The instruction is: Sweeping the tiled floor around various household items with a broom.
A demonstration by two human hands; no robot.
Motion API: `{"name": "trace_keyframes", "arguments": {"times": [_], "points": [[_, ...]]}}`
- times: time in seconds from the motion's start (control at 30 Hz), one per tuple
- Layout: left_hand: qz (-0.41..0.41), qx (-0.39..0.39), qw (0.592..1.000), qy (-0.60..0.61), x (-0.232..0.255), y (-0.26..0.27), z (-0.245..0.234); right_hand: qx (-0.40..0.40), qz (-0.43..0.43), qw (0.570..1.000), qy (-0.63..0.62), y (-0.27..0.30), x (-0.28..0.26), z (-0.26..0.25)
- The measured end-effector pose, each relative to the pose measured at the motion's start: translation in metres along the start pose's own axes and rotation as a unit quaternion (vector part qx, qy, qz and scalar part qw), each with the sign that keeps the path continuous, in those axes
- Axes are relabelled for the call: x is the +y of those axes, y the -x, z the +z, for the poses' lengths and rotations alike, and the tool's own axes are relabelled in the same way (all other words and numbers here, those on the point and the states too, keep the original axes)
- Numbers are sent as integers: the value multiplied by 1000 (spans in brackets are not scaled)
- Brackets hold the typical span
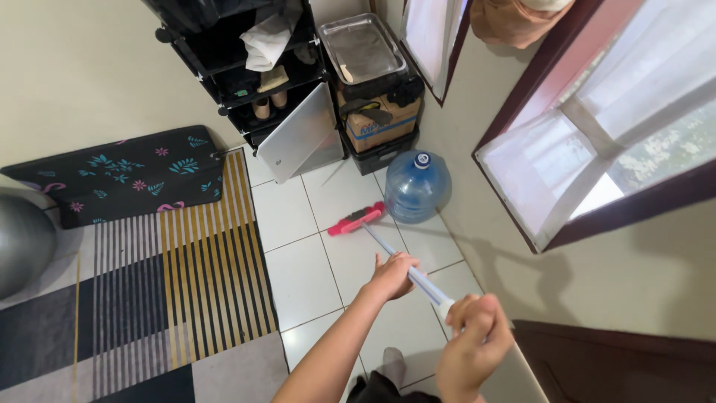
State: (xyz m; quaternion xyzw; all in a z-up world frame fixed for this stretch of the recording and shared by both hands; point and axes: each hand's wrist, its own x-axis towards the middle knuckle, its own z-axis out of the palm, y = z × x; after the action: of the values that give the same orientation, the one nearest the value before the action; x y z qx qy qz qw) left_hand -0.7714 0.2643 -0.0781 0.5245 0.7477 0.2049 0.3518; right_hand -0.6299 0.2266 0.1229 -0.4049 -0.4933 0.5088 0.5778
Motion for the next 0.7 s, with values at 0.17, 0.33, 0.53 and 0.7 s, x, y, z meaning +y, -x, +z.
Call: {"name": "trace_keyframes", "arguments": {"times": [0.17,0.33,0.53,0.7], "points": [[17,-42,999,18,32,7,-10,-20,-56,998,-12,-25,-42,5],[45,-63,995,59,69,12,-2,-10,-62,997,-40,-44,-74,0],[97,-75,986,114,97,9,41,16,-98,995,6,-45,-90,-26],[168,-144,975,-4,150,23,2,7,-163,984,-71,-49,-99,-53]]}}
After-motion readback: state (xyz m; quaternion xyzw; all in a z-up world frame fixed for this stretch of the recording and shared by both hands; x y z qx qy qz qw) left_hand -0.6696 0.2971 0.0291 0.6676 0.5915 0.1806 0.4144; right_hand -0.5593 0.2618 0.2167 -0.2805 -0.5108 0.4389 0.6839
